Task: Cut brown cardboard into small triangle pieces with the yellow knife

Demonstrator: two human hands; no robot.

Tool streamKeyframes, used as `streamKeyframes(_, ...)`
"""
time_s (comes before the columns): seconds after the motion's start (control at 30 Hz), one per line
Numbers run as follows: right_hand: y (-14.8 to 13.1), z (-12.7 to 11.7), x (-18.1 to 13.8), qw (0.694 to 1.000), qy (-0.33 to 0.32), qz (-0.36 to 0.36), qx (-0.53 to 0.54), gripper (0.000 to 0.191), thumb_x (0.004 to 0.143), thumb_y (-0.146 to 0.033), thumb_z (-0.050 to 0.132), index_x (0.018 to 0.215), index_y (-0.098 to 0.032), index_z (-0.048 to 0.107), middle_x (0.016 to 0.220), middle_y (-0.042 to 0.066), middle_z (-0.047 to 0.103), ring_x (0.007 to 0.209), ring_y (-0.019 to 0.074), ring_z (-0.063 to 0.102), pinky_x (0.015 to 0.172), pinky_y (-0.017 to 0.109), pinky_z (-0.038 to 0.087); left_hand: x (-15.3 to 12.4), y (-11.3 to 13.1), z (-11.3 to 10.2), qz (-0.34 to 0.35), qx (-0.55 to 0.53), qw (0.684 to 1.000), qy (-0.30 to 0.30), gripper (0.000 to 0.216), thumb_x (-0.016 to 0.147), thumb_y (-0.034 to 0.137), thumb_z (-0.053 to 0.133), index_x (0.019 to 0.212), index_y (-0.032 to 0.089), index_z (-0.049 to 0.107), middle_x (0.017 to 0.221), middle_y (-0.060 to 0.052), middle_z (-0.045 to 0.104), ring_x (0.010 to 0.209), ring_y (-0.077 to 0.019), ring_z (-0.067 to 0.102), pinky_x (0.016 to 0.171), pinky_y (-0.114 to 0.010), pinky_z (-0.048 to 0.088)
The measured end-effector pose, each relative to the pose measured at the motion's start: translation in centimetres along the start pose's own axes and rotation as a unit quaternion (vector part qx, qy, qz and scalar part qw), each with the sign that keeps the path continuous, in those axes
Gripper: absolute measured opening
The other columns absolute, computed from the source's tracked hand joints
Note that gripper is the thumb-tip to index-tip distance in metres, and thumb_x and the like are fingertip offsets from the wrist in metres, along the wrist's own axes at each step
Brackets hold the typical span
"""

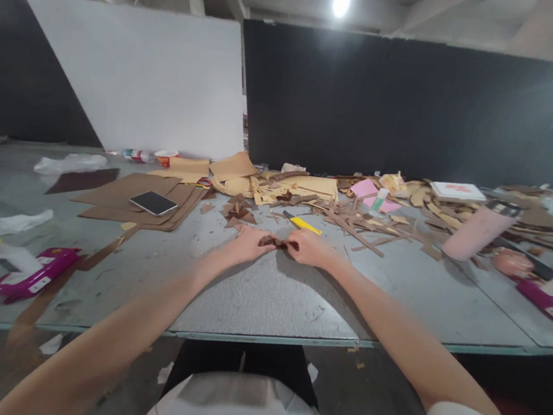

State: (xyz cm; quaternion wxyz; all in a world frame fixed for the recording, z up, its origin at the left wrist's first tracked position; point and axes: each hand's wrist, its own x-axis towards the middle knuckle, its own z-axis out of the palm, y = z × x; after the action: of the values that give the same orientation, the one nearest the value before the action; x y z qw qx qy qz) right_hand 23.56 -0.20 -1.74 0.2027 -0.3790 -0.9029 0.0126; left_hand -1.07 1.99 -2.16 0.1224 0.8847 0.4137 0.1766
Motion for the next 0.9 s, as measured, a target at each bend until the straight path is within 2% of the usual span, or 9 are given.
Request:
streamKeyframes(0.3,0.36,0.14,-0.03,0.999,-0.005,-0.001,0.042,0.021,0.095,-0.014,0.065,0.090,-0.023,0.084,0.087,0.006,0.080,0.081,0.0210,0.069,0.076,0.030,0.048,0.05,-0.26,0.14,-0.001,-0.001,1.000,0.000,0.023,0.101,0.035,0.073,0.118,0.020,0.080,0.093,-0.007,0.080,0.099,-0.0286,0.074,0.098,-0.041,0.046)
streamKeyframes(0.53,0.22,0.28,-0.01,0.999,-0.016,0.000,0.045,0.022,0.097,-0.019,0.064,0.094,-0.023,0.085,0.085,0.007,0.080,0.080,0.0214,0.069,0.075,0.031,0.048,0.23,-0.49,0.42,-0.012,-0.021,1.000,-0.007,0.020,0.100,0.032,0.074,0.113,0.018,0.079,0.093,-0.006,0.080,0.092,-0.0246,0.073,0.086,-0.034,0.049)
streamKeyframes(0.7,0.26,0.34,0.02,0.999,-0.012,-0.002,0.049,0.019,0.096,-0.020,0.067,0.093,-0.022,0.085,0.083,0.007,0.079,0.078,0.0209,0.068,0.075,0.031,0.047,0.24,-0.51,0.29,-0.004,-0.016,1.000,-0.005,0.018,0.100,0.033,0.073,0.108,0.019,0.080,0.090,-0.006,0.078,0.091,-0.0239,0.072,0.084,-0.033,0.049)
streamKeyframes(0.9,0.19,0.29,0.08,0.999,-0.015,-0.009,0.041,0.020,0.096,-0.019,0.066,0.093,-0.023,0.086,0.084,0.007,0.080,0.077,0.0208,0.068,0.074,0.030,0.047,-0.12,-0.58,-0.33,0.023,-0.010,0.999,-0.023,0.019,0.101,0.021,0.063,0.107,0.022,0.081,0.093,-0.006,0.079,0.093,-0.0238,0.072,0.086,-0.033,0.049)
